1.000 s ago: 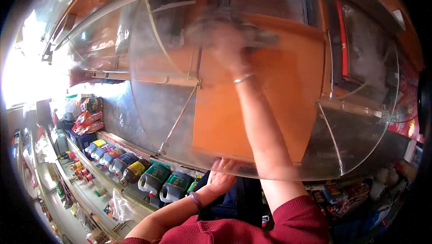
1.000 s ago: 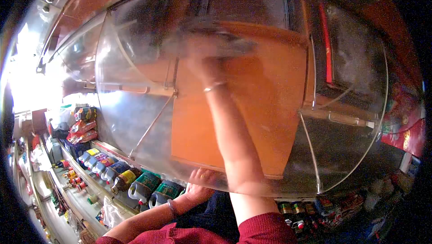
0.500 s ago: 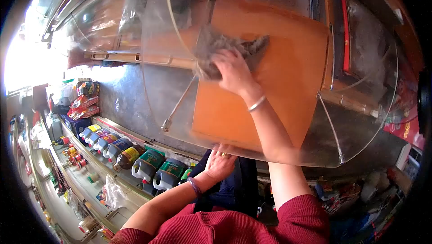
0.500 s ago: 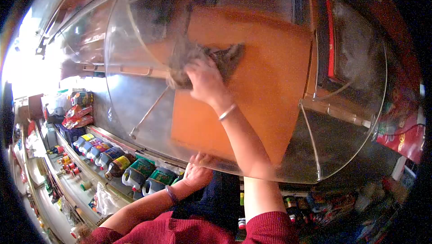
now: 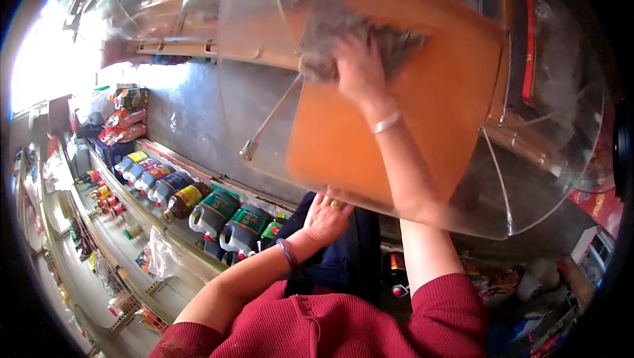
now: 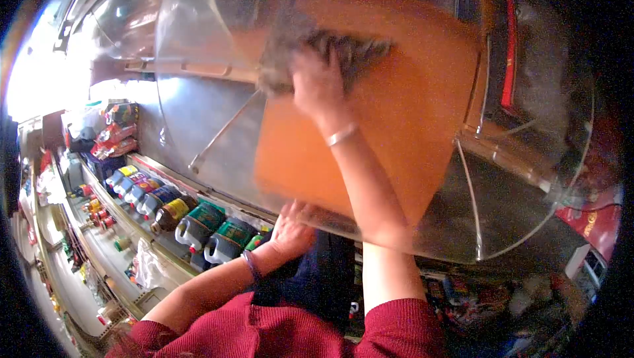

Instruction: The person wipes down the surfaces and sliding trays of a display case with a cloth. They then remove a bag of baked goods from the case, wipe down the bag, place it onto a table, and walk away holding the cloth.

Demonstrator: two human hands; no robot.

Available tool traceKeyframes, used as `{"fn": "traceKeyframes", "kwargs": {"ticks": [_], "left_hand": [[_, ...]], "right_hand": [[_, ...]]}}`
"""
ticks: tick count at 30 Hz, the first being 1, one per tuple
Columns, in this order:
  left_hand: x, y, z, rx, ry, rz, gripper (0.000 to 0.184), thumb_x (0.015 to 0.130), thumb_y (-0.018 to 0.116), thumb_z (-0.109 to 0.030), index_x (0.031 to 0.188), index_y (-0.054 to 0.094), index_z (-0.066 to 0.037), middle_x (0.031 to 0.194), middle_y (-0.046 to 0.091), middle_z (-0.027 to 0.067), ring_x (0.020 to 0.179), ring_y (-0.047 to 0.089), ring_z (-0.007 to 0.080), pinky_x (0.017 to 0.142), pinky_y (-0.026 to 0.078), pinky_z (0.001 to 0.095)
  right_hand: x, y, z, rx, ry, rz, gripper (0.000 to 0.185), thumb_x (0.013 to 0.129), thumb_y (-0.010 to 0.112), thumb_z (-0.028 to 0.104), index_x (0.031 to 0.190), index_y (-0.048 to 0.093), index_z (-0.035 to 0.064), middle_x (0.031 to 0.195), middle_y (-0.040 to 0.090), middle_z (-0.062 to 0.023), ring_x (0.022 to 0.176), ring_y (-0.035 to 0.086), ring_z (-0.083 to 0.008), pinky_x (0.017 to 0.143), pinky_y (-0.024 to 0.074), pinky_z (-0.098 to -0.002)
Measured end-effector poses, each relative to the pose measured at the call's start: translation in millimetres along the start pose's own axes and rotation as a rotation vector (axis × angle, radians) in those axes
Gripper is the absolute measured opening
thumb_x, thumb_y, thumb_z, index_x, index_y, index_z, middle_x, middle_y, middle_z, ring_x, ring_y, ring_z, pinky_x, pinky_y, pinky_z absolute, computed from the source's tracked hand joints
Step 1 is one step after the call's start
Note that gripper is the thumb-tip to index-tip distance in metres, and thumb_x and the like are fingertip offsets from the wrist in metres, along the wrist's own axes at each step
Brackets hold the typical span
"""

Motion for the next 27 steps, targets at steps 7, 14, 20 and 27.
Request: {"fn": "traceKeyframes", "kwargs": {"ticks": [7, 14, 20, 27], "left_hand": [[0, -15, -4, 0.011, 0.020, -0.161, 0.046, 0.069, 0.057, -0.018, 0.115, 0.057, -0.011, 0.120, 0.050, 0.0091, 0.115, 0.043, 0.0262, 0.091, 0.036, 0.0384], [0, -10, -5, 0.014, -0.020, -0.152, 0.044, 0.070, 0.055, -0.017, 0.113, 0.057, -0.010, 0.119, 0.051, 0.0105, 0.114, 0.043, 0.0252, 0.092, 0.035, 0.0385], [-2, -13, -5, -0.027, -0.012, -0.160, 0.041, 0.071, 0.055, -0.017, 0.111, 0.058, -0.010, 0.117, 0.051, 0.0105, 0.113, 0.044, 0.0252, 0.091, 0.036, 0.0388], [-2, -7, -3, -0.027, 0.004, -0.159, 0.038, 0.073, 0.053, -0.016, 0.110, 0.058, -0.009, 0.116, 0.052, 0.0103, 0.112, 0.044, 0.0257, 0.090, 0.037, 0.0394]], "right_hand": [[-71, -26, 46, 0.152, -0.023, 0.190, 0.041, 0.061, 0.067, 0.016, 0.102, 0.060, 0.0118, 0.128, 0.049, -0.0063, 0.128, 0.036, -0.0252, 0.104, 0.0163, -0.0643], [8, -8, 35, 0.116, 0.019, -0.039, 0.051, 0.067, 0.058, 0.006, 0.118, 0.052, 0.0116, 0.125, 0.051, -0.0040, 0.123, 0.040, -0.0243, 0.098, 0.0290, -0.0588], [-48, -20, 48, 0.012, -0.004, 0.135, 0.043, 0.069, 0.055, 0.004, 0.112, 0.059, 0.0129, 0.115, 0.054, -0.0011, 0.112, 0.045, -0.0238, 0.089, 0.0334, -0.0504], [-17, -7, 39, -0.019, 0.054, -0.089, 0.033, 0.079, 0.051, 0.014, 0.111, 0.058, 0.0104, 0.125, 0.049, -0.0036, 0.120, 0.041, -0.0246, 0.097, 0.0289, -0.0565]]}}
Point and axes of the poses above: each hand's wrist, its own x-axis towards the middle knuckle, its own y-axis out of the palm, z = x × y, the point moved 3 cm from there along x, towards the middle knuckle
